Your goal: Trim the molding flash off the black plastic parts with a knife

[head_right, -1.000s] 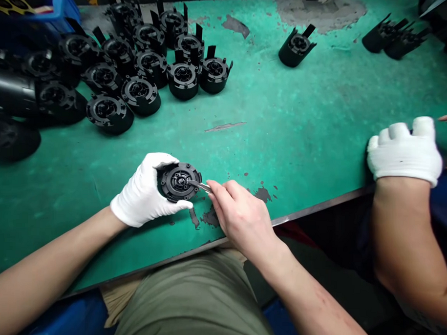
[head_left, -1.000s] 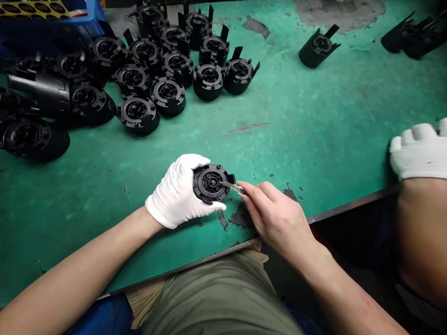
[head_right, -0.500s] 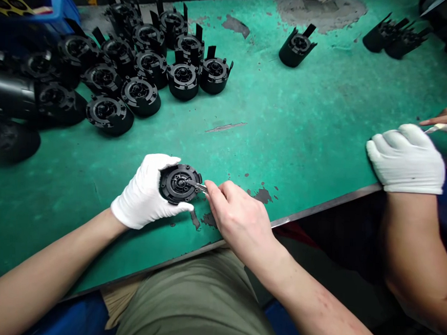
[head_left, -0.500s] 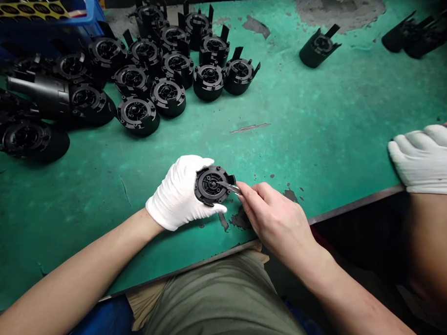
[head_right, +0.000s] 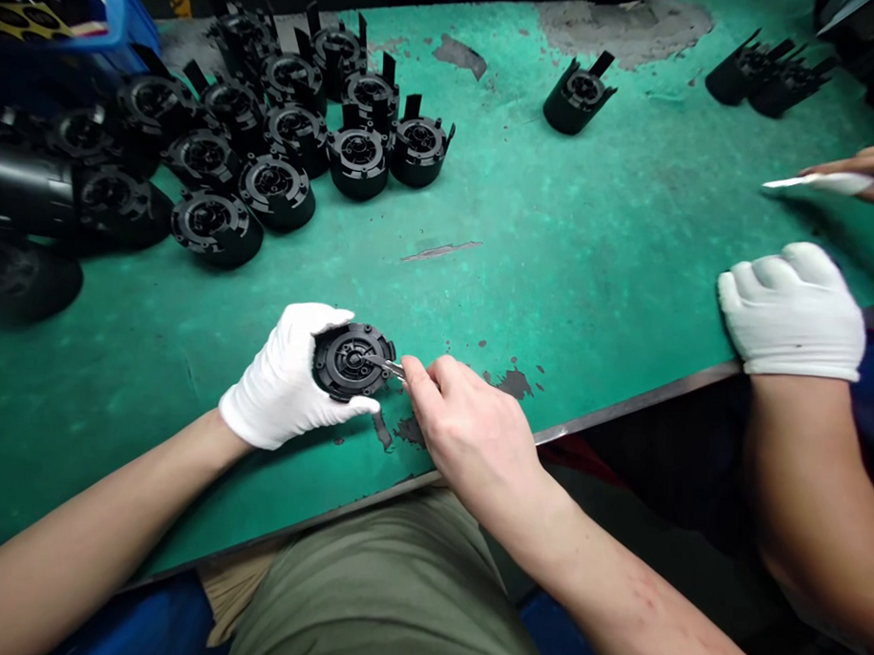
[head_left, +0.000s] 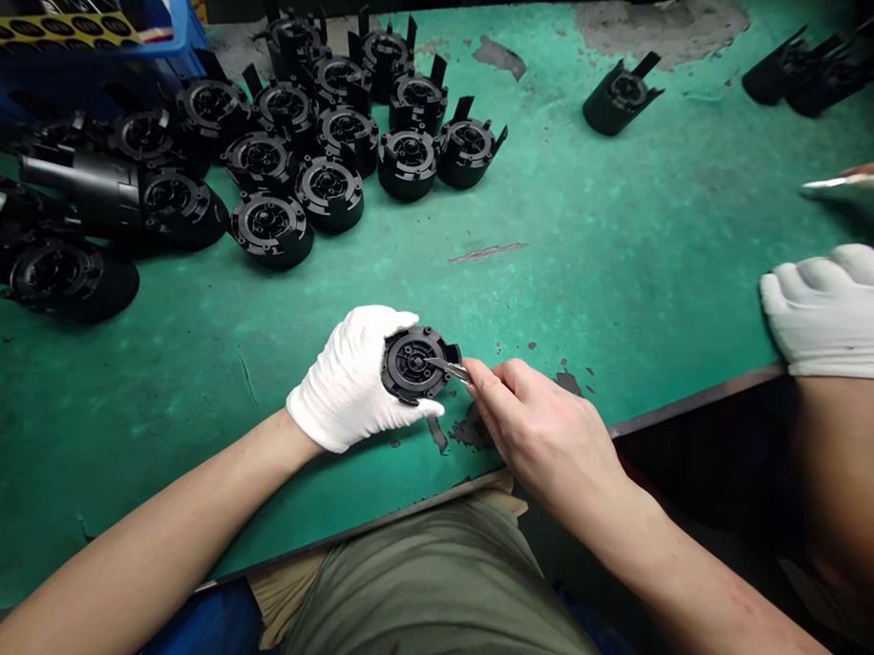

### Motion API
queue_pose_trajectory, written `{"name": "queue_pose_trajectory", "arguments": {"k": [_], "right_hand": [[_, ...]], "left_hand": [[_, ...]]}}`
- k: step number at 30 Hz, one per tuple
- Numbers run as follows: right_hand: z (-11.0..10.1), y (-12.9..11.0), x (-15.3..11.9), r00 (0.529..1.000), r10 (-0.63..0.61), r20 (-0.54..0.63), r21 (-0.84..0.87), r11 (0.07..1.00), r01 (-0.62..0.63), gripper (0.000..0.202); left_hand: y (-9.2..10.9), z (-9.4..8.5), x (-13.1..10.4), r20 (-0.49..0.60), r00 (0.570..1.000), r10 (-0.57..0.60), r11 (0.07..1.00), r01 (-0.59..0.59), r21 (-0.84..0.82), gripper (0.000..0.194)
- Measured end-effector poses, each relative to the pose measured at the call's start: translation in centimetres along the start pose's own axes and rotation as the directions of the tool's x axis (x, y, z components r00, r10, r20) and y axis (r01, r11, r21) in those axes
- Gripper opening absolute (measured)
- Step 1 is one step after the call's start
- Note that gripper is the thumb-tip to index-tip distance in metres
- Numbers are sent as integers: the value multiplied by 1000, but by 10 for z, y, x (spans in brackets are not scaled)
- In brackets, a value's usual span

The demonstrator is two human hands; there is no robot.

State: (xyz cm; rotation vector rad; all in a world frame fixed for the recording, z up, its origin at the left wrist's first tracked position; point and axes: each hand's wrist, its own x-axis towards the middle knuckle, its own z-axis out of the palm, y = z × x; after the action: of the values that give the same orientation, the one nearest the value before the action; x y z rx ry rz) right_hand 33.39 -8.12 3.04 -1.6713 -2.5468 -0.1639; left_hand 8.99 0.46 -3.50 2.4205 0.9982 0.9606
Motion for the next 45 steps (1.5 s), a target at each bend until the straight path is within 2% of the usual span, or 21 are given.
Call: {"name": "queue_pose_trajectory", "arguments": {"k": [12,15,19,22,24,26,28,31,38,45], "right_hand": [[-8,10,6,996,-49,73,29,998,47,26],[-9,16,9,992,-52,118,134,990,36,27],[-7,22,9,979,-108,175,350,936,41,32],[-3,22,4,989,-59,138,425,905,-5,31],[-1,21,0,994,-11,105,471,881,-40,31],[-1,20,-2,998,26,65,514,856,-56,32],[-1,20,-3,998,61,18,543,837,-61,33],[-1,21,-2,994,102,-28,555,829,-69,35],[8,23,-2,996,80,-30,556,829,-50,37],[12,19,-3,997,79,-8,570,820,-61,34]], "left_hand": [[-1,0,-1,2,1000,1,1000,-1,9,106],[0,0,0,-1,1000,4,1000,-4,8,104],[0,0,1,-3,1000,-4,1000,4,-22,99],[1,0,1,11,999,-40,997,41,-64,97],[1,-2,1,20,994,-105,987,107,-121,99],[2,-5,2,36,974,-225,949,228,-220,99],[4,-9,4,61,931,-360,873,359,-329,96],[6,-14,8,92,874,-477,771,466,-435,90],[6,-17,11,134,836,-533,688,520,-506,84],[8,-20,13,147,823,-549,697,548,-462,79]]}}
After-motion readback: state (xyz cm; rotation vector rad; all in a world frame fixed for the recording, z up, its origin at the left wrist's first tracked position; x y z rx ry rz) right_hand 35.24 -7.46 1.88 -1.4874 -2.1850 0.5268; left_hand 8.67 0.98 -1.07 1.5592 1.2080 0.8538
